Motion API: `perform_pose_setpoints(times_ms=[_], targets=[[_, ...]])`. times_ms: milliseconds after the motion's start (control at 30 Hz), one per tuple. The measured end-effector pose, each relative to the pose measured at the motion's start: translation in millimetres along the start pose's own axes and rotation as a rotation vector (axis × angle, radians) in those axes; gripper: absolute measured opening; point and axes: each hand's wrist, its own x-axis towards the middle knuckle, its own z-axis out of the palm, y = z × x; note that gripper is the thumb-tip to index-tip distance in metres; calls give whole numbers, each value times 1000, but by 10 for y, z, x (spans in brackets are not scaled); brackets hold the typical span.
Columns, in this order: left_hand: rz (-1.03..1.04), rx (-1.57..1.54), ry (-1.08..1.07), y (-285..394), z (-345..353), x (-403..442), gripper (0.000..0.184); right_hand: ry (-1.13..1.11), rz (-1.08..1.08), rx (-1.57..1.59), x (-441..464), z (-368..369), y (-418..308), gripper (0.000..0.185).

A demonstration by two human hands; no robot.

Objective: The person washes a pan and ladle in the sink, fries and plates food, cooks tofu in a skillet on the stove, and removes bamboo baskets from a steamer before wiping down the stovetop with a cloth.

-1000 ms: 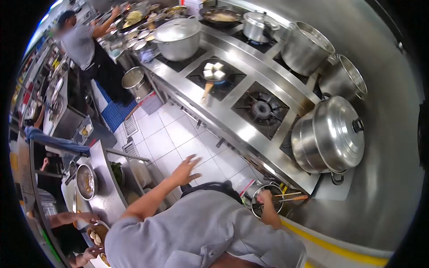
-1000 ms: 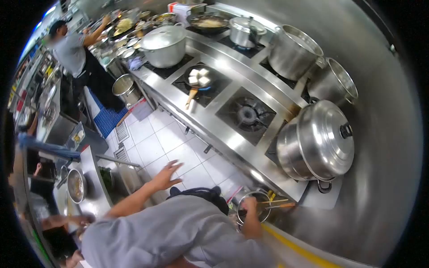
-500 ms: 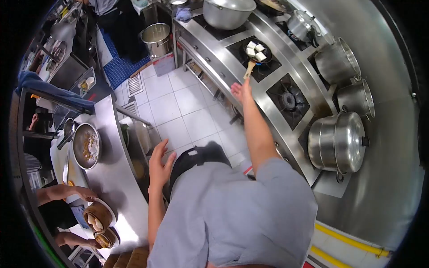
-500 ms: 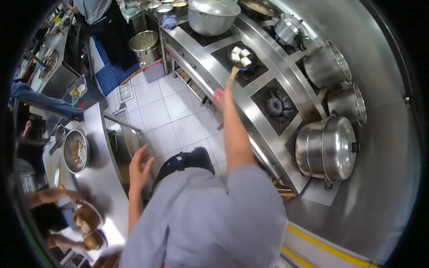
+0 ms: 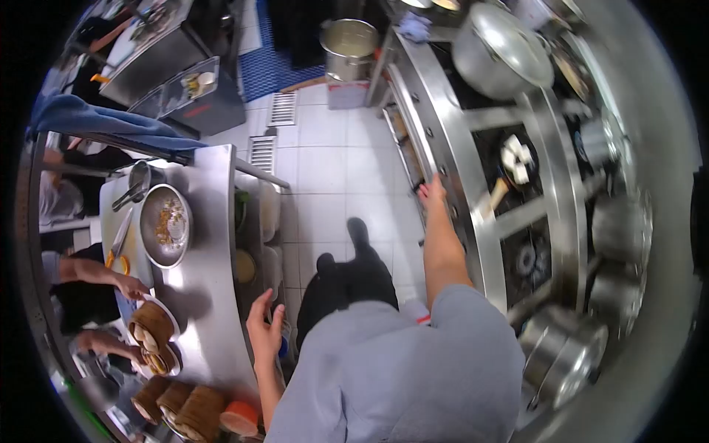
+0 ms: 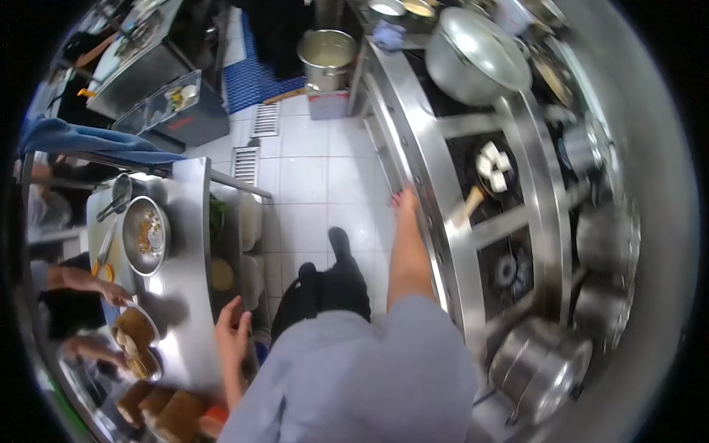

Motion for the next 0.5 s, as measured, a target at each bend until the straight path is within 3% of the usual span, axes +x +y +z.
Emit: perform_pose_setpoints(times_ms=[33,100,200,233,300,333,433,467,500], targets=[[-31,51,1,112,68,41,39,41,36,27,466,18,150,75],[75,155,14,254,202,170,37,-135,36,-74,870,69,157,75],[44,261,-14,546,369,280,39,-68,96,228,1749,131,376,69],[-5,259,40,600,421,347,39,-54,50,108,1755,132,381,69],[4,219,-9,681,490,401,39,163,111,70,1197,337,147,50],[-29,221,33,737,509,472,39,123,128,41,1139,412,142,50],[-17,223,55,836,584,507,40,403,-38,-579,1130,349,40,35],[-25,213,49,837,601,517,40,385,-45,-582,1034,374,-1,35],[-33,202,40,840,620,527,40,289,-303,-1183,918,350,19,33]])
